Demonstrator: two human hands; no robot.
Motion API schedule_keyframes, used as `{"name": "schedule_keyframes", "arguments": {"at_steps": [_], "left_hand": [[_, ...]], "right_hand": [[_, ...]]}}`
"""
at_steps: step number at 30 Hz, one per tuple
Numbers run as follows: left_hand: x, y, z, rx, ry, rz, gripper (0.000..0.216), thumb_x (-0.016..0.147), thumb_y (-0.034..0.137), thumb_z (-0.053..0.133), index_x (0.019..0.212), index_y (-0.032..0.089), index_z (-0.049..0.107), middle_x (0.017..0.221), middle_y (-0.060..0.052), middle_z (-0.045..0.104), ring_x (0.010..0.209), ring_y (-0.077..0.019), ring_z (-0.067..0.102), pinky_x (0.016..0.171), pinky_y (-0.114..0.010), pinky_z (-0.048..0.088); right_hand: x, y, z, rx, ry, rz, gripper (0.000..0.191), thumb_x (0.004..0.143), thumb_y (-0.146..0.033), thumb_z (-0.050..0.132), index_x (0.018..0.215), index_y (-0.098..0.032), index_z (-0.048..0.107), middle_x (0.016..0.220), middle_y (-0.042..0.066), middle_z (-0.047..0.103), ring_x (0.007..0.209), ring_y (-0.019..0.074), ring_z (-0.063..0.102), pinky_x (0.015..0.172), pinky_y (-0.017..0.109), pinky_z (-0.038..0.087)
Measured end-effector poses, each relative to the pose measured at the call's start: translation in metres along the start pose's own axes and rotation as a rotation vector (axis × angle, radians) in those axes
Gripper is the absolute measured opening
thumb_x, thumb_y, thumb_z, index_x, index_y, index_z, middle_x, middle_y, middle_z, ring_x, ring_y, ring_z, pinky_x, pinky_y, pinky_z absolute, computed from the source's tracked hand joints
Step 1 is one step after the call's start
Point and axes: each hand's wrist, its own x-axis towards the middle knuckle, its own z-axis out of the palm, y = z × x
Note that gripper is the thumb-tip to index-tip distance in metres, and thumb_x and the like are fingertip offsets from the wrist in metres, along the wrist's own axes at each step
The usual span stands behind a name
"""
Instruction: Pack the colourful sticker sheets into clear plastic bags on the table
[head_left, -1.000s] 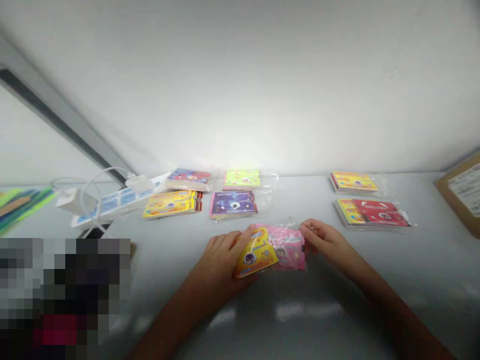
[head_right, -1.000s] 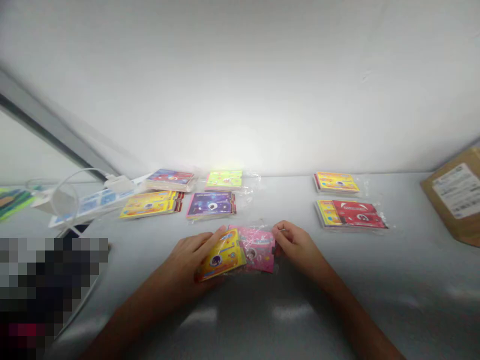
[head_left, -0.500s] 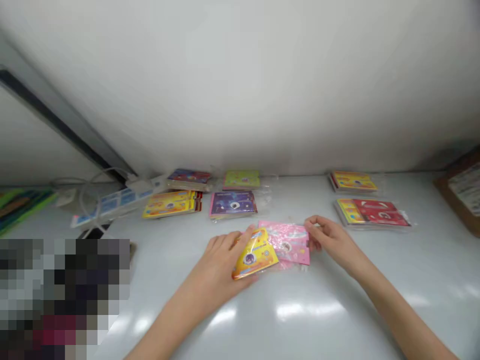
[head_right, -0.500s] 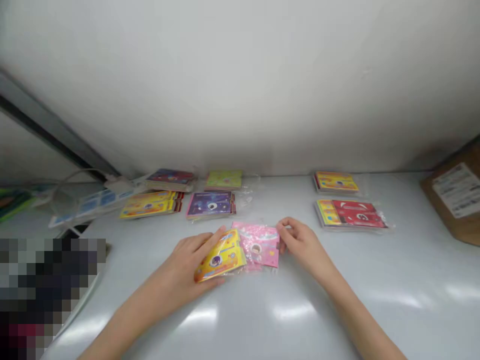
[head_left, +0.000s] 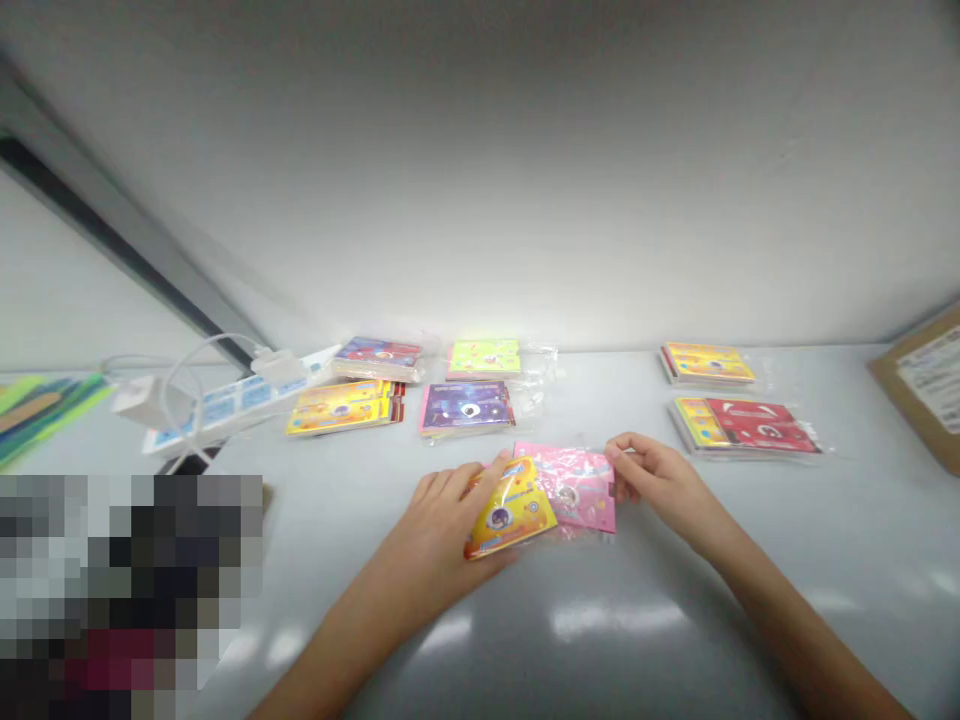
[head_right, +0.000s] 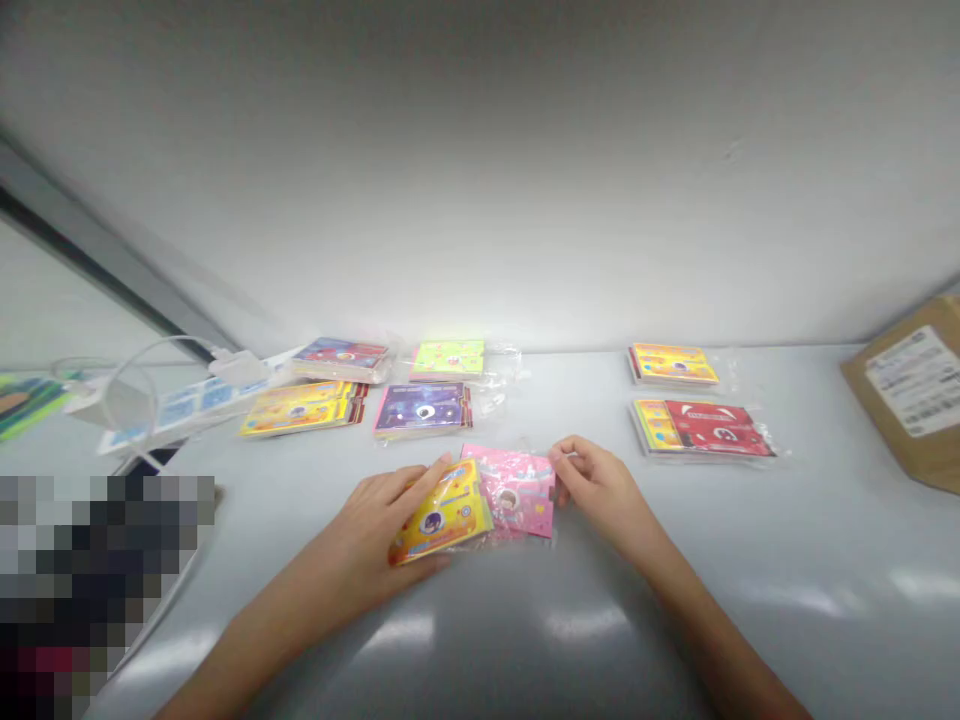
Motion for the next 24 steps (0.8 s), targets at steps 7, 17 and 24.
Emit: {"name": "schedule_keyframes", "arguments": {"at_steps": [7, 17, 24], "left_hand": [[-0.001, -0.001, 0.000, -0.001, 0.006, 0.019, 0.074, 0.074, 0.035, 0.063, 0.137, 0.028, 0.025, 0.123, -0.007, 0.049, 0.109, -0.0258, 0.047, 0.093, -0.039, 0.037], [-0.001, -0.002, 0.001, 0.004, -0.001, 0.006, 0.073, 0.074, 0.034, 0.063, 0.137, 0.026, 0.026, 0.126, -0.007, 0.048, 0.111, -0.0256, 0.045, 0.095, -0.039, 0.036], [0.000, -0.001, -0.001, -0.007, -0.029, -0.019, 0.073, 0.075, 0.033, 0.062, 0.138, 0.024, 0.025, 0.126, -0.008, 0.047, 0.111, -0.0251, 0.044, 0.095, -0.038, 0.035]], "right_hand": [[0.001, 0.001, -0.004, 0.003, 0.073, -0.023, 0.033, 0.078, -0.052, 0.048, 0.069, -0.020, 0.050, 0.049, -0.003, 0.052, 0.046, 0.0121, 0.049, 0.048, 0.025, 0.037], [0.001, 0.002, -0.013, -0.108, 0.282, -0.047, 0.031, 0.079, -0.051, 0.048, 0.078, -0.020, 0.051, 0.049, -0.004, 0.050, 0.043, 0.0113, 0.047, 0.042, 0.022, 0.034], [0.004, 0.002, -0.030, 0.041, 0.468, -0.109, 0.029, 0.076, -0.049, 0.053, 0.084, -0.022, 0.051, 0.061, -0.002, 0.052, 0.041, 0.0094, 0.044, 0.035, 0.021, 0.032]]}}
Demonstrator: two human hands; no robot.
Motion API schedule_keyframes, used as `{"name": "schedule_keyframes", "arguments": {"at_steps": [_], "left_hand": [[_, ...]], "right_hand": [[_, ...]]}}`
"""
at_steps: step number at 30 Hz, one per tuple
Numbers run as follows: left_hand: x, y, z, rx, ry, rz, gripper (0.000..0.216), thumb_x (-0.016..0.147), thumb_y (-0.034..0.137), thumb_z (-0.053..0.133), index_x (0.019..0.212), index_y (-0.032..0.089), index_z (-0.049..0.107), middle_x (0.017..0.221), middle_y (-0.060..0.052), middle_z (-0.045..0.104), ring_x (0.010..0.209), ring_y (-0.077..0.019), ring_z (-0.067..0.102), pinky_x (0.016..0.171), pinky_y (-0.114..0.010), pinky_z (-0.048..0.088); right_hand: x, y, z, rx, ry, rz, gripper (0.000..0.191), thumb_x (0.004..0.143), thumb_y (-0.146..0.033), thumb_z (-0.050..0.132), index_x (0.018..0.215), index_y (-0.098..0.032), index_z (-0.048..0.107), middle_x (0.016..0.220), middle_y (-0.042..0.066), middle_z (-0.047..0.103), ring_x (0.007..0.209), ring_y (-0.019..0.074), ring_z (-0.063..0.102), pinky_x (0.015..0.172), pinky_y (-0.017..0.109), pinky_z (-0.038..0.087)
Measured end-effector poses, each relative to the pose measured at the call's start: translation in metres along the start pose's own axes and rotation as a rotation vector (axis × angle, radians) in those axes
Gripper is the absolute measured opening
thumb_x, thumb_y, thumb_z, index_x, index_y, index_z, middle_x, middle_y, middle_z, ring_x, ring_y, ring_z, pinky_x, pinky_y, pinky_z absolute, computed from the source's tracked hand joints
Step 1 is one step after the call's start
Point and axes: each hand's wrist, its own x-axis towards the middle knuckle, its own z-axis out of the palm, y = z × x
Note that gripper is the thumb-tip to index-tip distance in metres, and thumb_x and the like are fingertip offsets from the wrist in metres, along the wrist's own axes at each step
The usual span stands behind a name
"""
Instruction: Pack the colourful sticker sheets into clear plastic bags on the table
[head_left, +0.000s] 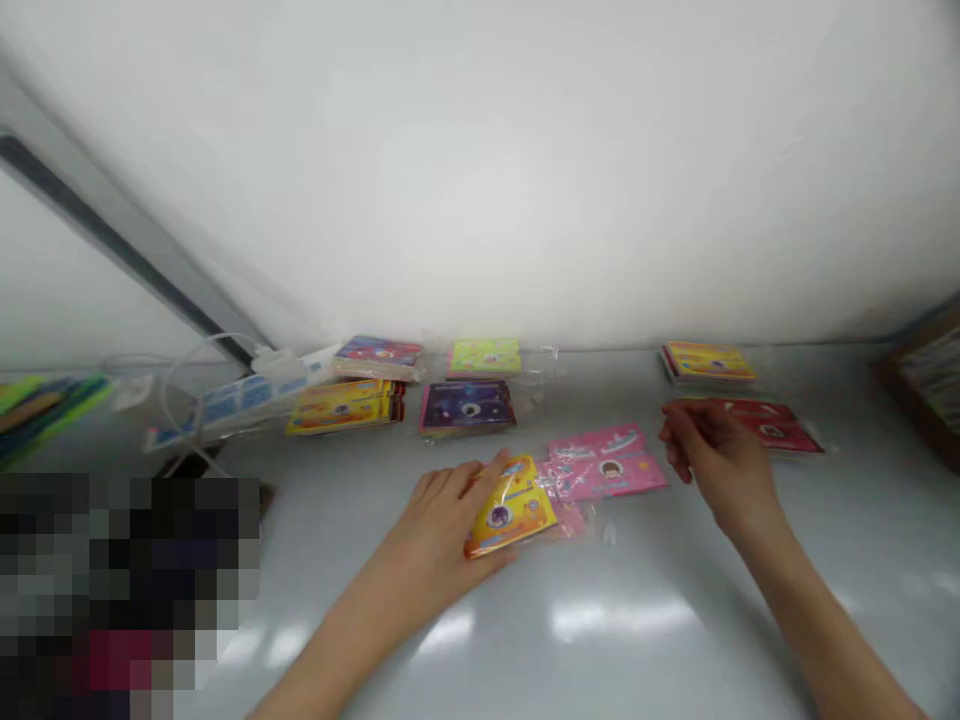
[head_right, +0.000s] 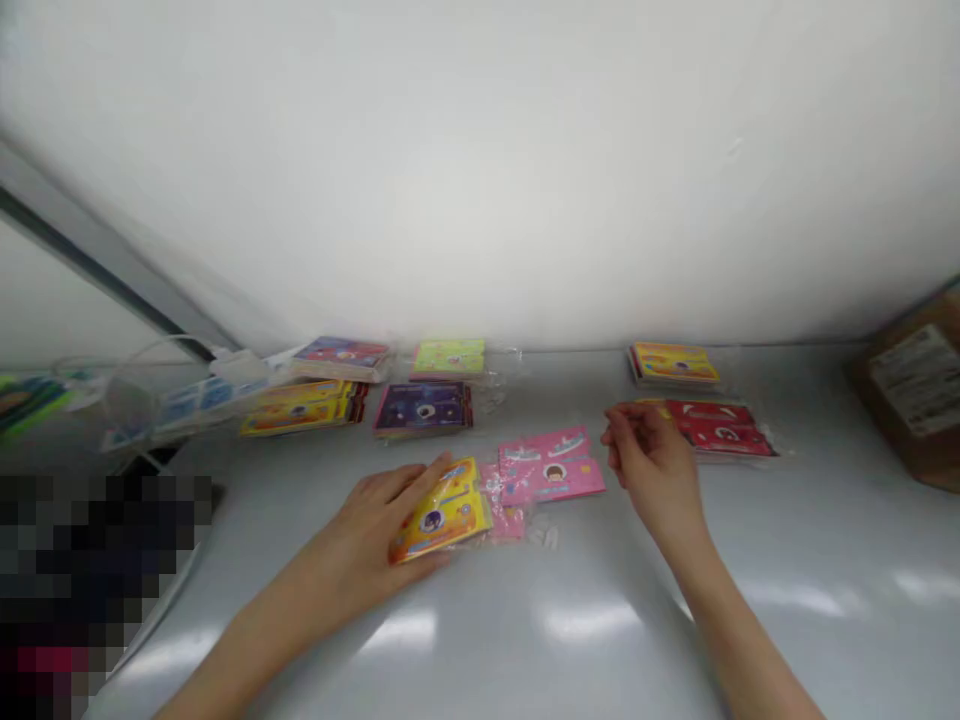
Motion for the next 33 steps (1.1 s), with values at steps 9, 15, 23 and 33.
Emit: {"name": "schedule_keyframes", "arguments": {"at_steps": [9, 15, 23, 33], "left_hand": [[0.000, -0.001, 0.001, 0.009, 0.020, 0.022, 0.075, 0.075, 0.034, 0.062, 0.138, 0.026, 0.022, 0.125, -0.007, 0.048, 0.111, -0.0250, 0.045, 0.094, -0.038, 0.036], [0.001, -0.001, 0.001, 0.012, 0.006, 0.015, 0.074, 0.076, 0.035, 0.061, 0.138, 0.028, 0.022, 0.127, -0.006, 0.046, 0.111, -0.0256, 0.044, 0.094, -0.039, 0.035], [0.001, -0.002, 0.001, 0.018, 0.012, 0.026, 0.074, 0.075, 0.035, 0.061, 0.138, 0.025, 0.024, 0.126, -0.007, 0.047, 0.111, -0.0254, 0.045, 0.094, -0.038, 0.036], [0.001, -0.002, 0.001, 0.025, 0.021, 0.023, 0.074, 0.076, 0.036, 0.060, 0.139, 0.026, 0.021, 0.126, -0.007, 0.047, 0.112, -0.0260, 0.045, 0.094, -0.039, 0.035]], "right_hand": [[-0.002, 0.013, 0.010, -0.443, -0.331, -0.089, 0.027, 0.076, -0.041, 0.052, 0.088, -0.019, 0.061, 0.081, 0.005, 0.062, 0.061, 0.0162, 0.057, 0.060, 0.031, 0.046], [-0.005, 0.023, 0.013, -0.568, -0.378, -0.194, 0.042, 0.074, -0.036, 0.054, 0.111, -0.017, 0.058, 0.096, 0.010, 0.058, 0.086, 0.0235, 0.058, 0.077, 0.036, 0.046], [-0.007, 0.021, 0.012, -0.594, -0.479, -0.159, 0.047, 0.073, -0.043, 0.057, 0.113, -0.019, 0.055, 0.114, 0.011, 0.047, 0.102, 0.0241, 0.052, 0.090, 0.037, 0.040], [0.002, 0.004, 0.004, -0.348, -0.424, -0.010, 0.026, 0.071, -0.044, 0.058, 0.068, -0.019, 0.055, 0.059, -0.001, 0.052, 0.055, 0.0138, 0.048, 0.051, 0.025, 0.036]]}}
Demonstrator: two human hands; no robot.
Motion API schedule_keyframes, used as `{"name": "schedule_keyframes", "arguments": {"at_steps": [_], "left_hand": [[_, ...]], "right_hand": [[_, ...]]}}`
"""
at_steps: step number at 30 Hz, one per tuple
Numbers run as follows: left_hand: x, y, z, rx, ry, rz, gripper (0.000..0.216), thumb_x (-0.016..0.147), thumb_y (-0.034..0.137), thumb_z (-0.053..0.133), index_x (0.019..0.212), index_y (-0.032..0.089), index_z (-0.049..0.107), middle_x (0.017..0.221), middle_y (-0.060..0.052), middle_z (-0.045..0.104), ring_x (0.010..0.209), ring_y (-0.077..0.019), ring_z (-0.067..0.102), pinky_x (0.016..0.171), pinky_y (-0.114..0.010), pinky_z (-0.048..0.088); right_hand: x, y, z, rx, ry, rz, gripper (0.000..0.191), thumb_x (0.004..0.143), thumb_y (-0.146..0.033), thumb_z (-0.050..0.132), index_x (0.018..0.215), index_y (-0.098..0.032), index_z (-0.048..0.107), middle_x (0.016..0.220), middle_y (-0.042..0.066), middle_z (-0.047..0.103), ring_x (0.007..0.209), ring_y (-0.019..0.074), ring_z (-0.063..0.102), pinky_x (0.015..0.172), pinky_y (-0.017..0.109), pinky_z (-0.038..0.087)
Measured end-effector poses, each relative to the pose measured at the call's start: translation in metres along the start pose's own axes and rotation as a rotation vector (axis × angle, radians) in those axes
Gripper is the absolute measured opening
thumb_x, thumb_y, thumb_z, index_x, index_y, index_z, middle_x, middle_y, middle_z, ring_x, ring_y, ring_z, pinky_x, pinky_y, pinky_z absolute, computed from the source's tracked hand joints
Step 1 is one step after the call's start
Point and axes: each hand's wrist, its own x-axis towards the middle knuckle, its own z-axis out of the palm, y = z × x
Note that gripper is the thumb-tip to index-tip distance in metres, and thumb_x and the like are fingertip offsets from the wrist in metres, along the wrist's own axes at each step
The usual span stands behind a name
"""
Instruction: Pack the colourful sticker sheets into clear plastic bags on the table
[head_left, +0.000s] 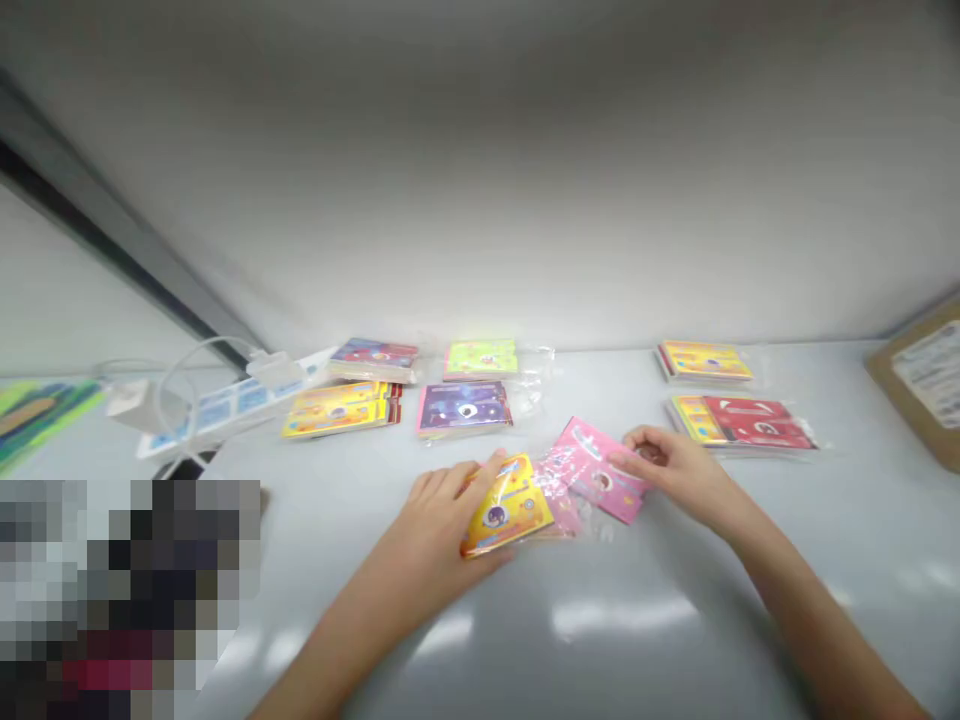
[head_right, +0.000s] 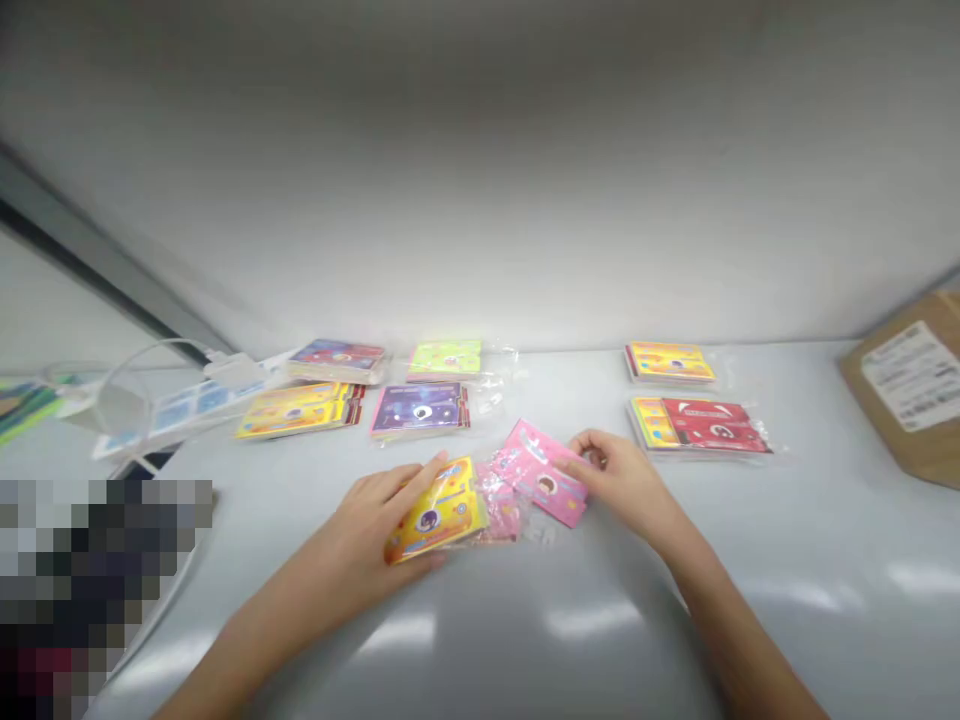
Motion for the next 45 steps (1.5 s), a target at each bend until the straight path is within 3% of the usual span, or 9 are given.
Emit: {"name": "schedule_keyframes", "arguments": {"at_steps": [4, 6, 20, 26, 33, 36, 40, 43, 45], "left_hand": [[-0.001, -0.001, 0.001, -0.005, 0.016, 0.003, 0.075, 0.076, 0.035, 0.061, 0.139, 0.028, 0.020, 0.127, -0.007, 0.046, 0.111, -0.0257, 0.044, 0.094, -0.040, 0.035], [-0.001, -0.002, 0.002, -0.007, 0.023, -0.006, 0.076, 0.075, 0.036, 0.062, 0.139, 0.029, 0.020, 0.126, -0.007, 0.047, 0.111, -0.0260, 0.045, 0.094, -0.039, 0.036], [-0.001, -0.004, 0.005, -0.009, 0.010, 0.025, 0.088, 0.069, 0.032, 0.069, 0.140, 0.029, 0.017, 0.126, -0.007, 0.048, 0.112, -0.0265, 0.043, 0.095, -0.042, 0.034], [-0.002, -0.001, 0.003, -0.031, -0.018, 0.042, 0.097, 0.063, 0.038, 0.074, 0.140, 0.030, 0.016, 0.129, -0.008, 0.045, 0.117, -0.0272, 0.039, 0.097, -0.043, 0.033], [-0.003, 0.002, 0.000, -0.060, -0.017, 0.067, 0.091, 0.067, 0.047, 0.069, 0.140, 0.029, 0.017, 0.130, -0.007, 0.044, 0.117, -0.0267, 0.040, 0.097, -0.042, 0.034], [-0.002, 0.001, 0.000, -0.051, -0.016, 0.088, 0.086, 0.070, 0.050, 0.065, 0.140, 0.028, 0.019, 0.132, -0.008, 0.043, 0.119, -0.0262, 0.038, 0.098, -0.041, 0.033], [-0.001, 0.001, 0.000, -0.039, -0.013, 0.097, 0.085, 0.071, 0.048, 0.066, 0.139, 0.027, 0.020, 0.132, -0.008, 0.043, 0.119, -0.0255, 0.039, 0.098, -0.040, 0.033], [-0.001, 0.001, 0.000, -0.022, 0.002, 0.095, 0.082, 0.073, 0.046, 0.064, 0.140, 0.026, 0.020, 0.132, -0.007, 0.044, 0.117, -0.0257, 0.041, 0.097, -0.041, 0.035], [0.000, 0.001, 0.000, -0.007, 0.012, 0.084, 0.080, 0.074, 0.046, 0.063, 0.139, 0.026, 0.021, 0.130, -0.008, 0.045, 0.116, -0.0262, 0.042, 0.096, -0.041, 0.035]], "right_hand": [[-0.001, -0.001, -0.010, 0.276, 0.323, 0.016, 0.026, 0.071, -0.045, 0.060, 0.073, -0.020, 0.054, 0.063, -0.002, 0.054, 0.054, 0.0120, 0.047, 0.048, 0.023, 0.036], [-0.003, -0.003, -0.014, 0.377, 0.391, 0.036, 0.026, 0.071, -0.046, 0.060, 0.079, -0.021, 0.056, 0.064, -0.002, 0.055, 0.051, 0.0118, 0.047, 0.045, 0.023, 0.035], [-0.012, -0.019, -0.013, 0.137, -0.351, 0.136, 0.031, 0.074, -0.046, 0.054, 0.075, -0.018, 0.067, 0.069, 0.003, 0.063, 0.058, 0.0145, 0.054, 0.053, 0.025, 0.041], [-0.012, -0.015, -0.013, 0.205, -0.438, 0.144, 0.032, 0.074, -0.049, 0.055, 0.069, -0.019, 0.065, 0.062, 0.001, 0.060, 0.054, 0.0138, 0.051, 0.050, 0.025, 0.038], [-0.013, -0.024, 0.007, 0.500, -0.401, 0.226, 0.034, 0.071, -0.050, 0.061, 0.075, -0.016, 0.063, 0.067, 0.000, 0.060, 0.054, 0.0100, 0.052, 0.051, 0.022, 0.039], [-0.014, -0.027, 0.015, 0.574, -0.476, 0.220, 0.037, 0.071, -0.049, 0.062, 0.089, -0.016, 0.063, 0.067, -0.001, 0.059, 0.052, 0.0080, 0.050, 0.048, 0.020, 0.037], [-0.017, -0.029, 0.016, 0.620, -0.506, 0.176, 0.049, 0.074, -0.048, 0.060, 0.113, -0.019, 0.053, 0.049, -0.008, 0.045, 0.038, 0.0043, 0.036, 0.037, 0.016, 0.026], [-0.017, -0.029, 0.012, 0.646, -0.457, 0.160, 0.057, 0.074, -0.046, 0.061, 0.122, -0.020, 0.044, 0.060, -0.004, 0.056, 0.047, 0.0082, 0.049, 0.041, 0.019, 0.036], [-0.016, -0.029, 0.010, 0.663, -0.428, 0.159, 0.058, 0.074, -0.043, 0.062, 0.123, -0.020, 0.042, 0.076, 0.001, 0.063, 0.062, 0.0120, 0.058, 0.055, 0.024, 0.046]]}}
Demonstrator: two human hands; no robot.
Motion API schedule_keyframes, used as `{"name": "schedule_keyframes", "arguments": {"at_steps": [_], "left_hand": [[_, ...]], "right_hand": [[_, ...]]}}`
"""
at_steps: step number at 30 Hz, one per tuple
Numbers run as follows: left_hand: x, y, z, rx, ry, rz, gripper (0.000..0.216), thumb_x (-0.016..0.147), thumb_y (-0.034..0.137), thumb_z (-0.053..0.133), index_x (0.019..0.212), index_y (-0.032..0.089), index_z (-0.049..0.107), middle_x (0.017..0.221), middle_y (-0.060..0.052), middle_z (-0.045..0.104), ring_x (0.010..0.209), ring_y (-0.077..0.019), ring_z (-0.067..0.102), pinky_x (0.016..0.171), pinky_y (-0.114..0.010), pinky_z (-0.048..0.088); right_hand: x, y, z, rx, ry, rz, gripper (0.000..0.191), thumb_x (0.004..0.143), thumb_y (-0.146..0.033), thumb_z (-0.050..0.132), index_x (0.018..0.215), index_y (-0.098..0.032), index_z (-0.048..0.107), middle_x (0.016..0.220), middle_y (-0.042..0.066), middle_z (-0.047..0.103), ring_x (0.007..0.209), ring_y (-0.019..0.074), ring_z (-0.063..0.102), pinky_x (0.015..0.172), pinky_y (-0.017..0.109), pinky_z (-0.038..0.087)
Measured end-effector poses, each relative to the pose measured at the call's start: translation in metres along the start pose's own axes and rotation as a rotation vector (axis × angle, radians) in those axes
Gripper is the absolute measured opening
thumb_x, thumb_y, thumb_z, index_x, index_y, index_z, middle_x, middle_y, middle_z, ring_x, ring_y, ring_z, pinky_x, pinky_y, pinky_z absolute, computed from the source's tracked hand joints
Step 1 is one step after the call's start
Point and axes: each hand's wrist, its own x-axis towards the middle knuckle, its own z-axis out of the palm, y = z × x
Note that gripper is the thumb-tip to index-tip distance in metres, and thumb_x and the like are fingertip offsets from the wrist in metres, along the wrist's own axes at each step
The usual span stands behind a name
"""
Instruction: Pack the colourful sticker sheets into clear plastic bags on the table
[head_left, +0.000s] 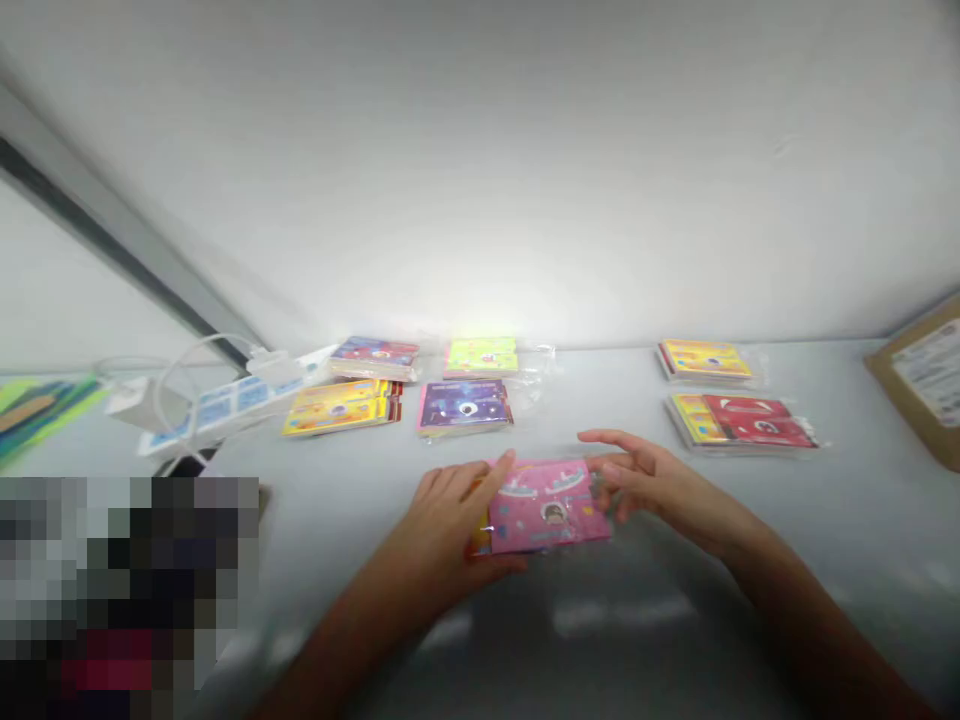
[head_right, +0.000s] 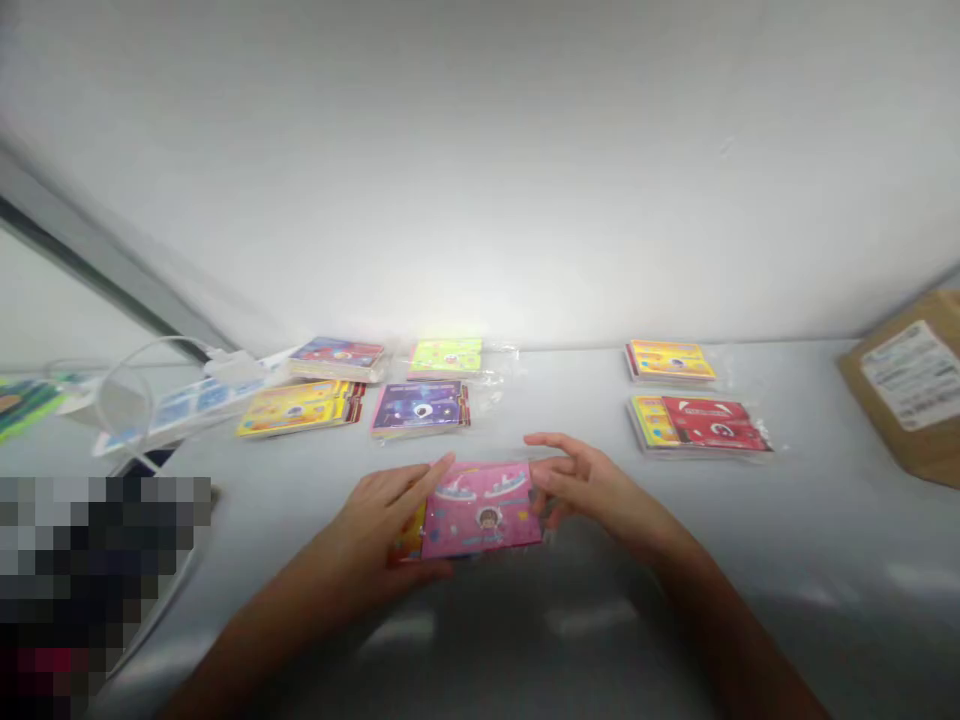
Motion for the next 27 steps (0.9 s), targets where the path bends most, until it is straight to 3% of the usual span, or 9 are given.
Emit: {"name": "schedule_keyframes", "arguments": {"at_steps": [3, 8, 12, 15, 21, 27], "left_hand": [[0.000, 0.000, 0.000, 0.004, 0.006, -0.006, 0.079, 0.075, 0.045, 0.063, 0.139, 0.024, 0.022, 0.129, -0.009, 0.047, 0.116, -0.0263, 0.042, 0.096, -0.041, 0.035], [-0.001, -0.002, 0.002, -0.017, 0.020, 0.019, 0.083, 0.074, 0.046, 0.064, 0.140, 0.029, 0.017, 0.129, -0.008, 0.046, 0.116, -0.0269, 0.042, 0.095, -0.043, 0.035], [-0.001, -0.002, 0.002, -0.023, 0.004, 0.005, 0.083, 0.073, 0.046, 0.064, 0.140, 0.028, 0.017, 0.130, -0.009, 0.045, 0.116, -0.0277, 0.041, 0.096, -0.044, 0.034], [-0.002, -0.001, 0.002, -0.028, 0.004, -0.005, 0.082, 0.075, 0.044, 0.063, 0.140, 0.028, 0.017, 0.130, -0.008, 0.044, 0.117, -0.0269, 0.041, 0.096, -0.042, 0.034], [-0.002, -0.002, 0.003, -0.018, 0.000, -0.005, 0.080, 0.076, 0.046, 0.061, 0.140, 0.029, 0.016, 0.132, -0.008, 0.044, 0.117, -0.0263, 0.041, 0.096, -0.042, 0.035], [-0.002, -0.003, 0.003, -0.009, 0.007, -0.004, 0.081, 0.075, 0.047, 0.061, 0.140, 0.028, 0.017, 0.132, -0.008, 0.044, 0.117, -0.0260, 0.041, 0.096, -0.041, 0.035]], "right_hand": [[0.001, -0.001, -0.002, -0.014, -0.003, -0.027, 0.052, 0.077, -0.041, 0.060, 0.122, -0.020, 0.045, 0.090, 0.006, 0.065, 0.076, 0.0150, 0.060, 0.070, 0.029, 0.047], [-0.001, -0.002, 0.002, -0.148, -0.126, -0.040, 0.044, 0.080, -0.042, 0.055, 0.120, -0.023, 0.050, 0.098, 0.006, 0.064, 0.077, 0.0152, 0.059, 0.065, 0.027, 0.046], [-0.003, 0.000, 0.009, -0.128, -0.255, -0.030, 0.047, 0.081, -0.038, 0.055, 0.125, -0.026, 0.044, 0.102, 0.004, 0.064, 0.086, 0.0159, 0.059, 0.074, 0.029, 0.046], [-0.002, 0.002, 0.012, -0.102, -0.210, -0.070, 0.044, 0.081, -0.036, 0.055, 0.122, -0.025, 0.047, 0.111, 0.005, 0.060, 0.097, 0.0177, 0.057, 0.082, 0.031, 0.045], [0.001, 0.001, 0.009, -0.146, 0.028, -0.115, 0.037, 0.078, -0.040, 0.057, 0.110, -0.022, 0.057, 0.106, 0.008, 0.063, 0.089, 0.0194, 0.061, 0.078, 0.034, 0.047], [0.004, 0.005, 0.008, -0.123, 0.051, -0.116, 0.035, 0.078, -0.040, 0.058, 0.109, -0.024, 0.057, 0.109, 0.006, 0.063, 0.090, 0.0187, 0.061, 0.078, 0.033, 0.048]]}}
